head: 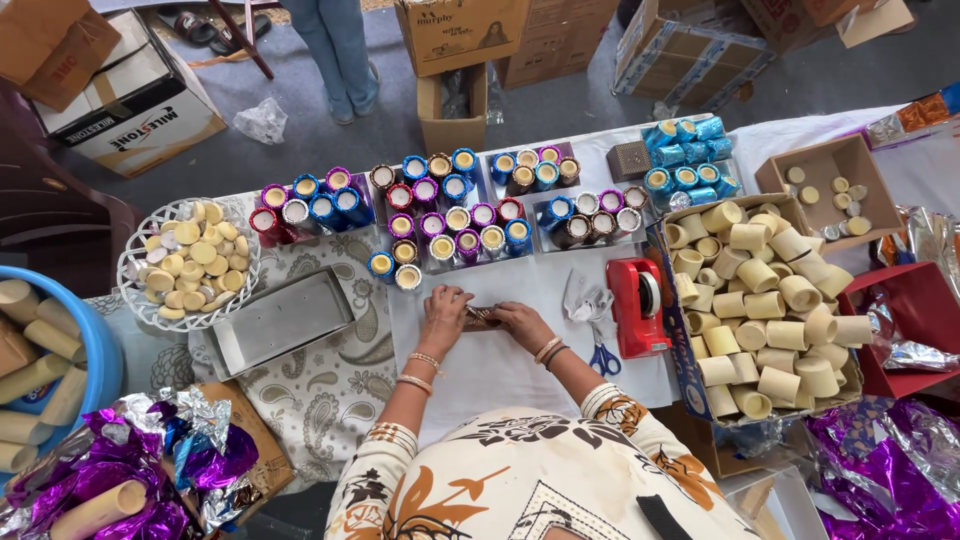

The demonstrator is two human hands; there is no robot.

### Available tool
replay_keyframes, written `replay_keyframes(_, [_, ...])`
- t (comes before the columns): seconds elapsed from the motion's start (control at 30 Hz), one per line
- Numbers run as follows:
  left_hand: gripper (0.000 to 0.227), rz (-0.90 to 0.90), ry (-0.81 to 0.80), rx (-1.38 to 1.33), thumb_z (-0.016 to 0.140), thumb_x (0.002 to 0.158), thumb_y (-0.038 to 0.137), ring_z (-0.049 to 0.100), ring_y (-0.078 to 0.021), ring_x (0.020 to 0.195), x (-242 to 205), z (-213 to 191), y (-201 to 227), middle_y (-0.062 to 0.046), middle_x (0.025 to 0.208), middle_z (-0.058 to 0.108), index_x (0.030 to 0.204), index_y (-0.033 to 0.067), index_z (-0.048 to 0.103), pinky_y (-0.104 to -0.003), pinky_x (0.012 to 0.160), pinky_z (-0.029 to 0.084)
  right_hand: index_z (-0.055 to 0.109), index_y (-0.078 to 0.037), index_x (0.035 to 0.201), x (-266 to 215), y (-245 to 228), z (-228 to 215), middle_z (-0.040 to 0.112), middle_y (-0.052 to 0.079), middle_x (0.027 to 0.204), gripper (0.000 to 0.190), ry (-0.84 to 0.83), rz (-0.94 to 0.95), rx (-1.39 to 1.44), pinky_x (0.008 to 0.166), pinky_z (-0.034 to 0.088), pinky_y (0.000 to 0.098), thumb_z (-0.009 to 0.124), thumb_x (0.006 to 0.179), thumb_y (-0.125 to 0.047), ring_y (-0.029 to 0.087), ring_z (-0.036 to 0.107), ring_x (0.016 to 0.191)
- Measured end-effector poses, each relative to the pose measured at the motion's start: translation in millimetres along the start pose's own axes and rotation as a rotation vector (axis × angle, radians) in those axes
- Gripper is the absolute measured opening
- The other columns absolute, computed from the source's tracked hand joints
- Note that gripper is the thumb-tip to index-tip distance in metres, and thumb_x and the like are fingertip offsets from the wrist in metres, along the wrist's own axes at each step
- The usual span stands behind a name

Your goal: The person wraps a cylindrical candle in a sheet of metallic foil, folding and crimping the edges by hand to create a sealed package. The wrapped candle is then placed into a tray with other similarly wrapped items.

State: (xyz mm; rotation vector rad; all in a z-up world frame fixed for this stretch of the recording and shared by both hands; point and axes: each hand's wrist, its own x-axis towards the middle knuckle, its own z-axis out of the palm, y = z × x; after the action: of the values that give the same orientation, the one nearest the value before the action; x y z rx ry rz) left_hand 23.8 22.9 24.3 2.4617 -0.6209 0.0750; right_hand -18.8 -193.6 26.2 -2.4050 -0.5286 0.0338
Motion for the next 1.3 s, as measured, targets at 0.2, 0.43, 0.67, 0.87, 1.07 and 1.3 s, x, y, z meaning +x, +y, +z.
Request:
replay_keyframes(0.2, [0.011,0.034,-0.042,-0.058,0.075,0.08,0.007,0.059,-0.0247,0.113,4,1,-17,-0.002,0.097,0.071,0.089,0.012,0.075,-0.041,0.096,0.044,0.067,-0.012,0.116,3,-11,-8,0.068,0.006,0.108,0.034,0.004,0.049,0.044,0.082,0.056,0.0399,0.071,0.084,-0.002,0.03,0.067,0.098])
replay_keyframes(0.43, [0.009,0.224,0.008,-0.037,0.067,0.079,0.001,0.064,-0.0249,0.103,-8,-11,-18,-0.005,0.089,0.069,0.084,0.0075,0.071,-0.038,0.095,0.049,0.062,-0.008,0.111,1,-7,0,0.063,0.007,0.106,0.032,0.048,0.08,-0.03,0.082,0.055,0.0401,0.07,0.081,0.0,0.03,0.063,0.1])
replay_keyframes(0.67, [0.015,0.306,-0.04,-0.035,0.063,0.078,-0.005,0.064,-0.0269,0.106,-13,-8,-21,-0.008,0.097,0.07,0.088,0.005,0.067,-0.038,0.097,0.051,0.061,-0.008,0.103,-3,-1,11,0.061,0.005,0.103,0.024,0.022,0.062,-0.131,0.082,0.056,0.0377,0.071,0.082,-0.004,0.027,0.06,0.102])
replay_keyframes(0.87, [0.015,0.312,-0.066,-0.117,0.073,0.074,0.005,0.063,-0.031,0.105,-8,-22,-9,-0.013,0.098,0.069,0.087,0.0033,0.064,-0.041,0.099,0.049,0.061,-0.008,0.1,-4,-3,10,0.061,0.004,0.1,0.022,0.041,0.021,-0.169,0.083,0.055,0.036,0.071,0.081,-0.005,0.026,0.059,0.099])
replay_keyframes(1.07, [0.019,0.349,-0.146,-0.069,0.074,0.077,0.008,0.061,-0.0297,0.097,-5,-13,-8,-0.011,0.09,0.065,0.093,0.0032,0.065,-0.042,0.095,0.049,0.06,-0.008,0.1,-2,-3,9,0.06,0.005,0.098,0.021,0.047,0.01,-0.223,0.081,0.055,0.035,0.07,0.082,-0.006,0.025,0.059,0.097])
replay_keyframes(1.3, [0.007,0.351,-0.091,-0.002,0.067,0.08,0.002,0.062,-0.0274,0.099,-7,-1,-15,-0.008,0.091,0.065,0.085,0.0057,0.065,-0.039,0.094,0.05,0.061,-0.008,0.101,-6,-6,4,0.06,0.004,0.099,0.02,0.043,-0.087,-0.327,0.085,0.053,0.0352,0.065,0.083,-0.006,0.024,0.06,0.096])
